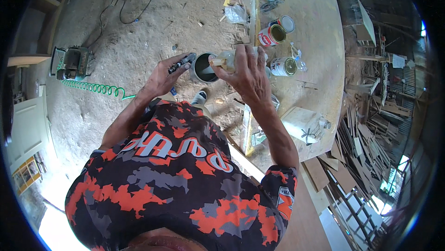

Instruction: The person prepares a paint sprayer by pouring liquid from a white container into the sprayer's cup and stirring the mixture with a wooden stick.

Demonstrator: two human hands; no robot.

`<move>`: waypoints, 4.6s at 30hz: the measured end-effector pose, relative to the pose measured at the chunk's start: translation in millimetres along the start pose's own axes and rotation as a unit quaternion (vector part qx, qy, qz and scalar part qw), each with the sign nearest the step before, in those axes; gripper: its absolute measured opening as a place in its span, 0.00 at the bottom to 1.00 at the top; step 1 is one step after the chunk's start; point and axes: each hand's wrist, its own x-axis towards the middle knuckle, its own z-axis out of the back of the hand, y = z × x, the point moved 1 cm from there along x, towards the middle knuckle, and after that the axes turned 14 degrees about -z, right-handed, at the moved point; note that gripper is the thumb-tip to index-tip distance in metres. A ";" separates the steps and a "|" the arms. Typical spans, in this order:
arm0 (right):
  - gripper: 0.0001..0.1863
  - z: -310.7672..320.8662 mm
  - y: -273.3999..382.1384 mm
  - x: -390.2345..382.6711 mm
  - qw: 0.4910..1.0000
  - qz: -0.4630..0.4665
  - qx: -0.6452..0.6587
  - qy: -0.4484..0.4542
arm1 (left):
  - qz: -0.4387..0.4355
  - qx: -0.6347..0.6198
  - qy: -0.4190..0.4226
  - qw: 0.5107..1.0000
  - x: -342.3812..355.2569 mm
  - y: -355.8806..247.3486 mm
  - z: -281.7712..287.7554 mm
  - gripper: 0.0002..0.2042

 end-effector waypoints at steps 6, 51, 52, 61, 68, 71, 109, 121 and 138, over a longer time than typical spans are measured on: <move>0.40 3.6 0.0 3.1 1.000 0.002 -0.005 -0.010 | 0.010 -0.004 0.004 1.000 3.2 -1.2 0.4 0.24; 0.37 9.9 3.4 3.5 1.000 -0.009 0.015 0.003 | 0.003 0.011 0.019 1.000 6.4 -0.6 -2.2 0.25; 0.36 12.8 3.8 5.2 1.000 -0.003 0.008 -0.003 | -0.005 0.004 0.010 1.000 6.1 1.6 -2.8 0.25; 0.41 9.2 2.7 -0.9 0.982 -0.076 0.169 0.028 | -0.014 0.000 0.004 1.000 6.8 -3.3 -3.1 0.26; 0.46 14.7 2.4 -3.0 0.953 -0.159 0.245 0.085 | -0.021 0.006 0.005 1.000 6.0 0.6 -4.4 0.27; 0.49 7.3 0.3 -9.9 0.918 -0.200 0.339 0.054 | -0.018 0.007 0.005 1.000 5.3 2.3 -5.0 0.27; 0.60 -260.4 -88.2 -299.6 0.735 -0.615 0.256 -0.129 | 0.033 -0.036 0.051 0.997 -4.6 17.2 -61.0 0.22; 0.65 -221.1 -81.1 -290.8 0.779 -0.580 0.195 -0.139 | 0.039 -0.029 0.051 0.998 -3.8 15.7 -58.7 0.21; 0.44 -87.8 -120.4 -257.0 0.758 -0.560 0.069 -0.329 | 0.029 -0.043 0.021 0.998 -10.5 25.1 -52.2 0.27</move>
